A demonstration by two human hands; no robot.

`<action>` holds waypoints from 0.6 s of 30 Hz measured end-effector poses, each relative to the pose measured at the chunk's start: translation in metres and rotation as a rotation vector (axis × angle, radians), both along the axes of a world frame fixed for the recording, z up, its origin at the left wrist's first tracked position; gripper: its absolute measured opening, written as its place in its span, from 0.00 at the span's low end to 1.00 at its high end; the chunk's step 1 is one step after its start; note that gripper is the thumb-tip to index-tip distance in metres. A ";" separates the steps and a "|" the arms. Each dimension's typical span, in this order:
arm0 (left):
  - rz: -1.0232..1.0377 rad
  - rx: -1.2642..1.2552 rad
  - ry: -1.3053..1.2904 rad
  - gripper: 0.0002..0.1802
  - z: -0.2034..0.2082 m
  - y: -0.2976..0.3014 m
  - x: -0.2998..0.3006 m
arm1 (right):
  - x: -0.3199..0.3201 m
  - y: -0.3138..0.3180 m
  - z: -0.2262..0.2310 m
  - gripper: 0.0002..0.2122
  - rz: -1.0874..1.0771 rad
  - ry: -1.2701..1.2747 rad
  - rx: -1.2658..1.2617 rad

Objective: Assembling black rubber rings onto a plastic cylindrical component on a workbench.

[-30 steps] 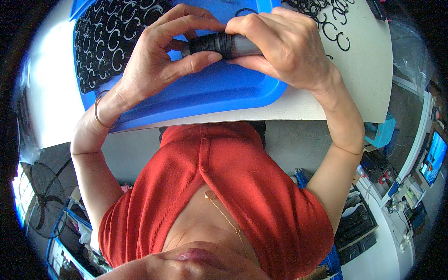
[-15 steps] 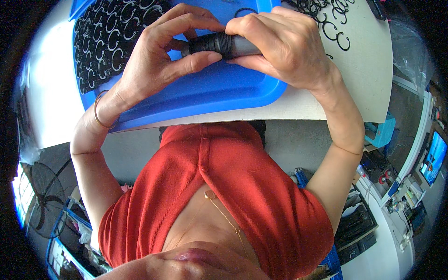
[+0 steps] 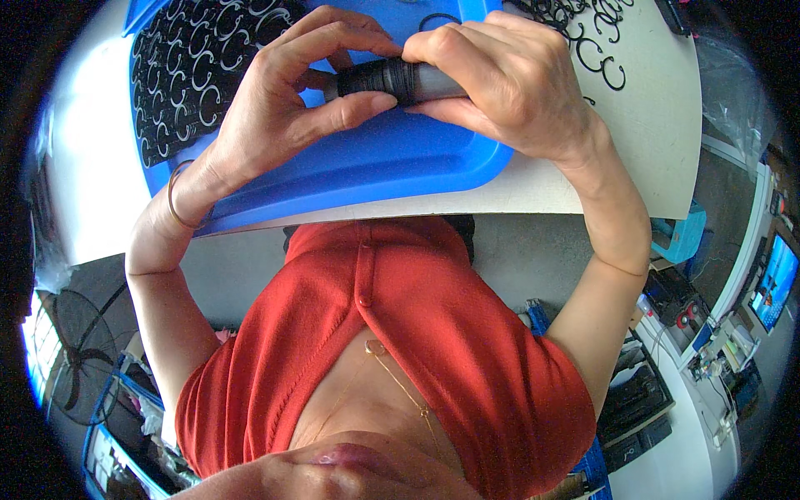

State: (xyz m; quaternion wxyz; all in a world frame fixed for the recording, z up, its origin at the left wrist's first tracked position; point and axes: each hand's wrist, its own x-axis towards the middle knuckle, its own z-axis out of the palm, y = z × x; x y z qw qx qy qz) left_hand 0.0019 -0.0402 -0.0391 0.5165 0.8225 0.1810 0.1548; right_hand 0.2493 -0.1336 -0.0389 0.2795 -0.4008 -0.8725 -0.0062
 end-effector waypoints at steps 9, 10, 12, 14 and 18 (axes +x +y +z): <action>-0.007 0.022 0.009 0.22 0.001 0.000 0.000 | 0.001 0.000 0.000 0.27 0.007 0.008 0.008; -0.006 0.008 0.012 0.22 0.001 0.000 0.000 | 0.001 0.000 0.000 0.27 0.007 0.005 0.010; -0.009 0.005 0.013 0.22 0.002 0.001 0.000 | 0.000 0.000 0.000 0.27 0.007 0.003 0.011; -0.011 0.001 0.014 0.22 0.001 0.001 0.000 | 0.000 0.000 0.001 0.27 0.007 -0.003 0.012; -0.005 -0.023 -0.003 0.22 0.000 0.000 0.000 | -0.002 0.001 0.002 0.27 0.007 0.003 0.015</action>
